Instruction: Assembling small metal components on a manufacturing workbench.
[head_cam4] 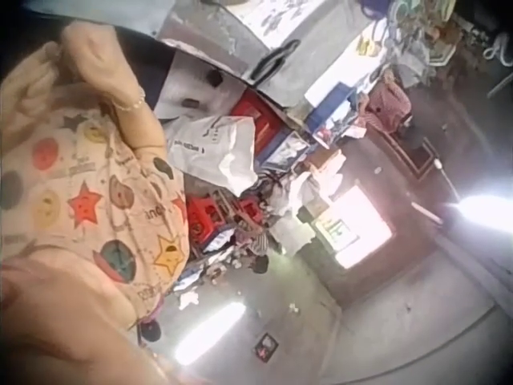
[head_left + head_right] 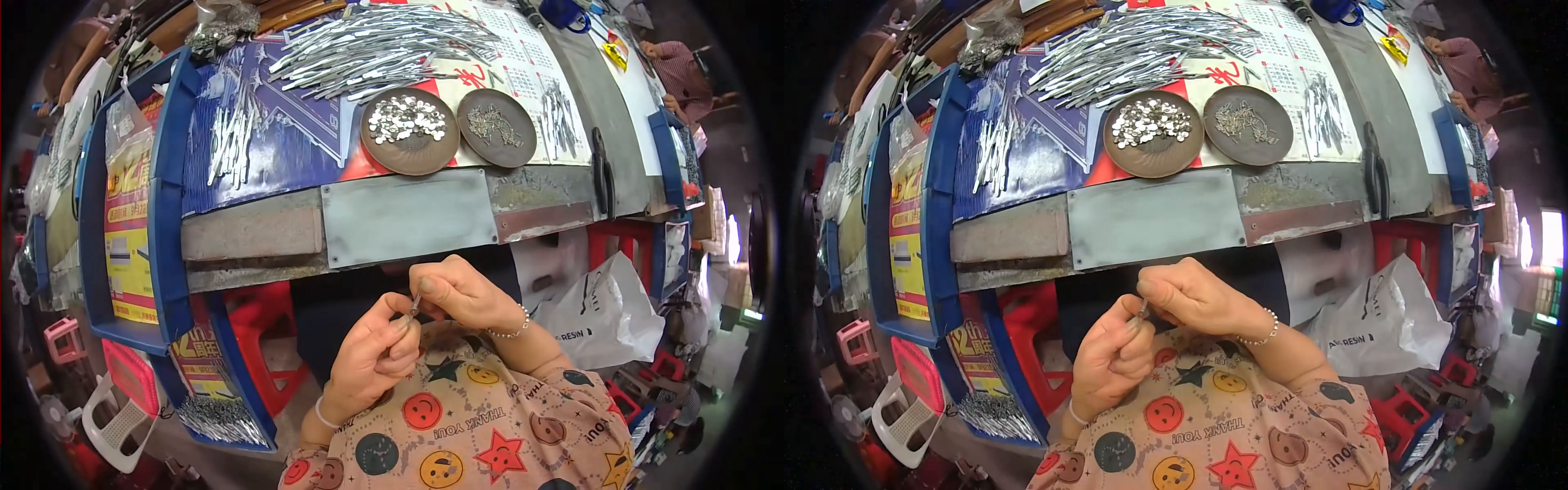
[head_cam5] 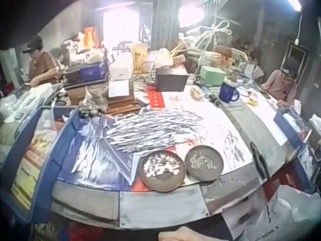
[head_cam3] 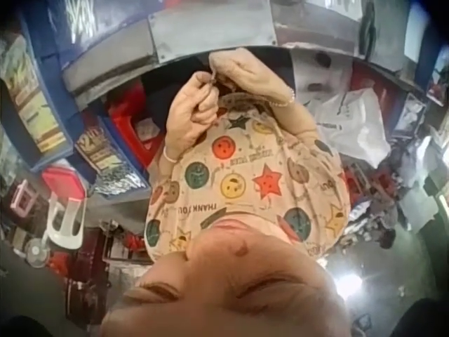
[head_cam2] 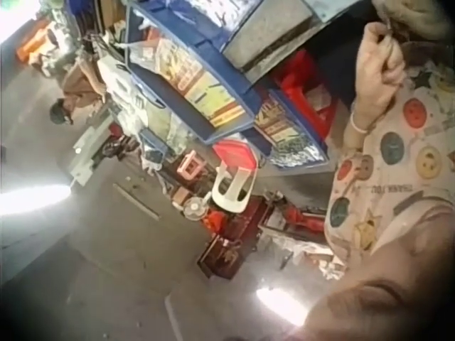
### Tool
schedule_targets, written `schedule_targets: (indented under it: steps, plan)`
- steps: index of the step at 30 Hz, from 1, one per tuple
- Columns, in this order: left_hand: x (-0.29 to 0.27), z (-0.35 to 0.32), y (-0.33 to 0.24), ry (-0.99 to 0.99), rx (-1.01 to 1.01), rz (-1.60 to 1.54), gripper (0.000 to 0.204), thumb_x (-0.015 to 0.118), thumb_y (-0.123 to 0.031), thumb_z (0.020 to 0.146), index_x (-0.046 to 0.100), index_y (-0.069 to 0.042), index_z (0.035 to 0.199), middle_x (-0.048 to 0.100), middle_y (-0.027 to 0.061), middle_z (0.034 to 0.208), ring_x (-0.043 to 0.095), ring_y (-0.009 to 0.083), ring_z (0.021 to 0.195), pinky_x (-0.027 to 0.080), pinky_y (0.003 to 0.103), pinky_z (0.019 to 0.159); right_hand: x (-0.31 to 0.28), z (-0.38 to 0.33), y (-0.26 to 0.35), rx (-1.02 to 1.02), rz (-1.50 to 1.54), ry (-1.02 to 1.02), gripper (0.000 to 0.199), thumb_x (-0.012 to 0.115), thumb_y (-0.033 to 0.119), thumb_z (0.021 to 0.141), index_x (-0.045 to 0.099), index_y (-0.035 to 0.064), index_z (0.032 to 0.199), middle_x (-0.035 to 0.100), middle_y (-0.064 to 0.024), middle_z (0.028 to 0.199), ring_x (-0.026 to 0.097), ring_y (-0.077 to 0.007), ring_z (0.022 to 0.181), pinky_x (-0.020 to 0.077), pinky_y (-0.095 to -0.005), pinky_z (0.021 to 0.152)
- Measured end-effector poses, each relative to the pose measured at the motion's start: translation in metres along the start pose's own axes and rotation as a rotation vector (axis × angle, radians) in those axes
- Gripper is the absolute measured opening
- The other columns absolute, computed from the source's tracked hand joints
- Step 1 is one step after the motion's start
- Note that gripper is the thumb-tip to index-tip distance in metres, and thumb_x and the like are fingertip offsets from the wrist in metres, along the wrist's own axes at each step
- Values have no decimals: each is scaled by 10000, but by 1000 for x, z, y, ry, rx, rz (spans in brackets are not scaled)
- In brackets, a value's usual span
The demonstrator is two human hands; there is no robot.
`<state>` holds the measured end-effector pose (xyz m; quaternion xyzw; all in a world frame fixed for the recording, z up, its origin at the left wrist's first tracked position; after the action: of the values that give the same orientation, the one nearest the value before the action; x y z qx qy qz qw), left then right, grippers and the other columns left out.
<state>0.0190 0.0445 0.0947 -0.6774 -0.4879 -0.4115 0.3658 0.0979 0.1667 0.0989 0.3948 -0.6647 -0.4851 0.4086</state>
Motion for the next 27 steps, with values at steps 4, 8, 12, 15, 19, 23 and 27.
schedule_targets:
  steps: [4, 8, 12, 15, 19, 23, 27]
  plan:
    - [-3, 1, -1, 46, -91, -138, 107, 419, -125, 973, 441, -115, 1077, 384, 1, 655, 263, 43, 470, 206, 179, 419, 5, 5, 7, -125, -215, -63, 400, 403, 265, 990, 488, 5, 698, 473, -81, 539, 447, -199, 452, 379, -298, 458]
    - [-1, -1, -6, 34, -62, -112, 113, 422, -128, 972, 440, -113, 1082, 383, 4, 651, 263, 45, 455, 205, 181, 418, 8, 13, 17, -205, -264, -67, 328, 406, 186, 973, 519, -7, 734, 480, -120, 554, 481, -283, 466, 400, -327, 474]
    - [3, -7, -28, -53, 131, 268, 208, 456, -140, 961, 438, -62, 1153, 451, 14, 685, 300, 36, 515, 218, 171, 454, 8, 14, 18, -125, -113, 35, 258, 411, 179, 962, 519, 7, 803, 512, -77, 563, 514, -199, 475, 420, -288, 485]
    - [7, -21, -72, -172, 537, 696, 306, 496, -195, 949, 450, -17, 1194, 502, 31, 723, 325, 30, 516, 246, 149, 465, 9, 15, 16, -52, -212, 63, 239, 429, 210, 950, 528, 12, 858, 544, -81, 618, 560, -206, 530, 446, -300, 528]
    - [22, -22, -145, -557, 895, 1111, 180, 487, -79, 935, 507, 2, 1094, 542, 56, 780, 435, 45, 544, 357, 184, 489, 12, 14, 3, -40, -347, 126, 232, 485, 252, 939, 540, 34, 883, 578, -133, 724, 588, -320, 669, 467, -365, 605]
    - [32, -3, -221, -894, 1147, 1900, 114, 530, -56, 880, 563, 25, 953, 566, 119, 806, 552, 225, 654, 439, 326, 594, 23, 14, -2, -47, -380, 233, 244, 521, 271, 926, 541, 34, 868, 594, -136, 749, 594, -337, 675, 471, -386, 593]
    - [24, 33, -257, -1074, 1048, 2274, 125, 556, -78, 841, 570, 5, 934, 598, 182, 872, 591, 365, 774, 465, 436, 685, 25, 9, -14, -127, -403, 230, 293, 505, 325, 935, 549, 43, 869, 596, -130, 750, 597, -337, 662, 475, -387, 573]
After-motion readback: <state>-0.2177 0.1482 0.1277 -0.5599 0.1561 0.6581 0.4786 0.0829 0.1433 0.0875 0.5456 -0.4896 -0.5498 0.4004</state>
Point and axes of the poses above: each hand's wrist, its own z-axis towards the middle knuckle, its own x-axis out of the palm, y = z × x, the point moved 4 cm from there along z, towards the middle knuckle
